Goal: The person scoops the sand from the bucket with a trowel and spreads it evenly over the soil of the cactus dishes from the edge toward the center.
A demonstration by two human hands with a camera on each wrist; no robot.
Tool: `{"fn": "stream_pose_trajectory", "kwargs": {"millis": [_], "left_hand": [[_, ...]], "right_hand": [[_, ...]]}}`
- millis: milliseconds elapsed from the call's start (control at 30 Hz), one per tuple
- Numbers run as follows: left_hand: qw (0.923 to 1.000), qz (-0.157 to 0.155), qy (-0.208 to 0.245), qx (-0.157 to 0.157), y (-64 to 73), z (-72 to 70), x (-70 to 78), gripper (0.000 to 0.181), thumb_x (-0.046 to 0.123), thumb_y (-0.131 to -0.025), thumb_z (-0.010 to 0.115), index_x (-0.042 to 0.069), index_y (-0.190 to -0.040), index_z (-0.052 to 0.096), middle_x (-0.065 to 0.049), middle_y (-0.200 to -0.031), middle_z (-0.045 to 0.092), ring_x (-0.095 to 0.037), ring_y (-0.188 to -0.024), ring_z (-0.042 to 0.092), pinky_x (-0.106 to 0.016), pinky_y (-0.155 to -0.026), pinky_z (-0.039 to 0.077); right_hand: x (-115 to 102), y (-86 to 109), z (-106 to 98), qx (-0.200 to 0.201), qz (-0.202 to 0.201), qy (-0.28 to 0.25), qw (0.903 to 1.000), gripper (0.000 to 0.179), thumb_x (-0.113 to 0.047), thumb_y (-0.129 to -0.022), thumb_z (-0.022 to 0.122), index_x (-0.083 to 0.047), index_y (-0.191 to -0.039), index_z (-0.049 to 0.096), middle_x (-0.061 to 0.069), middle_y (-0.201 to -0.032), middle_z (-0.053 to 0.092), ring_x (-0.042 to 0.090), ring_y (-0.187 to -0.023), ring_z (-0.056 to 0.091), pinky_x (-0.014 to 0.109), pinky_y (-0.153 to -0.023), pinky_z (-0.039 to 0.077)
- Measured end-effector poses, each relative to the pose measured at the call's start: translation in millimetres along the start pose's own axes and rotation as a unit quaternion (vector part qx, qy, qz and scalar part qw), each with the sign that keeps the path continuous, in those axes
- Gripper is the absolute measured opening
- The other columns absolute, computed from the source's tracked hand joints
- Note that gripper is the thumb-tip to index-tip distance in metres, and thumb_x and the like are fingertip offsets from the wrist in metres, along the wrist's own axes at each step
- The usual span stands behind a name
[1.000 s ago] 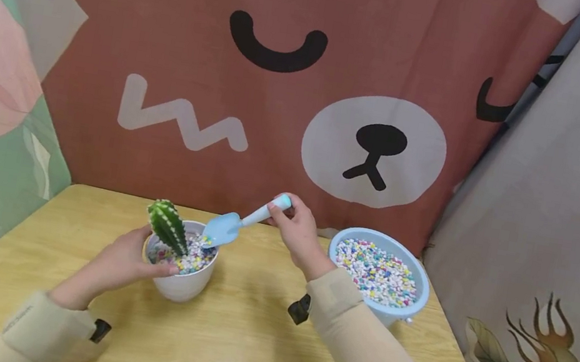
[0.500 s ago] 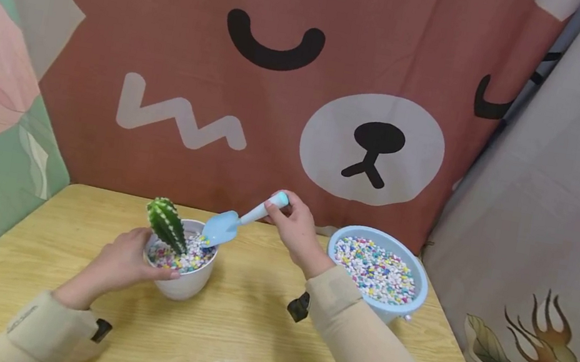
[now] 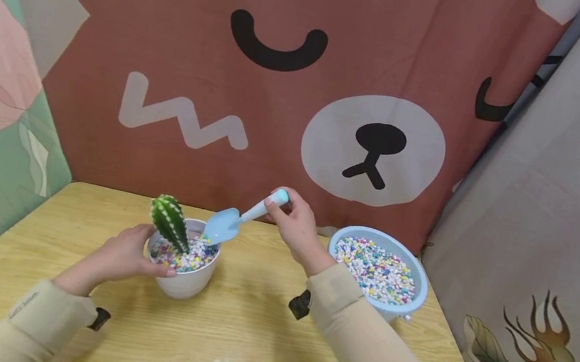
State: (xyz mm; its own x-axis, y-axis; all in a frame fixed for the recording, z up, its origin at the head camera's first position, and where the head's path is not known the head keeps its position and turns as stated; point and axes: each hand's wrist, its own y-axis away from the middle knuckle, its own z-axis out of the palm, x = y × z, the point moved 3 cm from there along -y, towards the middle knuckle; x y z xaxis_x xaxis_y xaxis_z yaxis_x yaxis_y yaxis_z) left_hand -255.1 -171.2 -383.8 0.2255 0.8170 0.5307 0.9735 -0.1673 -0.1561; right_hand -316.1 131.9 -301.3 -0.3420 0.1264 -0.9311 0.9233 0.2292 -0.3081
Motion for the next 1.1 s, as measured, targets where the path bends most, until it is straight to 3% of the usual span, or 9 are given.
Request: {"fn": "stream_pose_trajectory", "kwargs": {"millis": [300,567,767,1100], "left_hand": [[0.9998,0.001,0.016,-0.009,-3.4,-1.9,-1.5,0.109,0.059,-0.069,0.090,-0.005,-0.147,0.048,-0.027,-0.139,0.058,-0.050,-0.127,0.053,-0.073,-0.093,0.043],[0.9993,-0.010,0.029,-0.021,-1.0,-1.2,-1.3,0.111,0.057,-0.071,0.090,-0.006,-0.150,0.044,-0.030,-0.143,0.054,-0.053,-0.130,0.048,-0.074,-0.097,0.040],[0.9990,-0.011,0.035,-0.025,-0.9,0.1,-2.4,0.112,0.057,-0.072,0.089,-0.005,-0.152,0.043,-0.030,-0.145,0.052,-0.053,-0.132,0.047,-0.076,-0.097,0.038],[0.9990,-0.003,0.038,-0.022,-1.2,0.6,-3.3,0.112,0.056,-0.071,0.090,-0.005,-0.152,0.042,-0.031,-0.145,0.051,-0.054,-0.132,0.047,-0.077,-0.098,0.036]], "right_hand": [[-3.7,-0.8,-0.2,-0.011,-0.011,0.016,0.9998,0.024,-0.005,-0.104,0.061,0.005,-0.125,0.058,0.007,-0.104,0.062,0.016,-0.095,0.062,0.039,-0.093,0.057],[-4.9,0.1,-1.1,-0.005,0.000,0.012,0.9999,0.023,-0.006,-0.104,0.061,0.004,-0.125,0.058,0.007,-0.105,0.062,0.022,-0.099,0.062,0.030,-0.087,0.057],[0.4,0.2,-5.7,0.016,0.010,-0.025,0.9995,0.021,-0.005,-0.106,0.058,0.004,-0.125,0.056,0.006,-0.106,0.061,0.014,-0.097,0.062,0.032,-0.090,0.056],[13.4,2.6,-17.6,0.055,0.059,-0.128,0.9885,0.020,-0.005,-0.108,0.053,0.006,-0.125,0.051,0.006,-0.110,0.055,0.015,-0.100,0.062,0.040,-0.102,0.051]]}}
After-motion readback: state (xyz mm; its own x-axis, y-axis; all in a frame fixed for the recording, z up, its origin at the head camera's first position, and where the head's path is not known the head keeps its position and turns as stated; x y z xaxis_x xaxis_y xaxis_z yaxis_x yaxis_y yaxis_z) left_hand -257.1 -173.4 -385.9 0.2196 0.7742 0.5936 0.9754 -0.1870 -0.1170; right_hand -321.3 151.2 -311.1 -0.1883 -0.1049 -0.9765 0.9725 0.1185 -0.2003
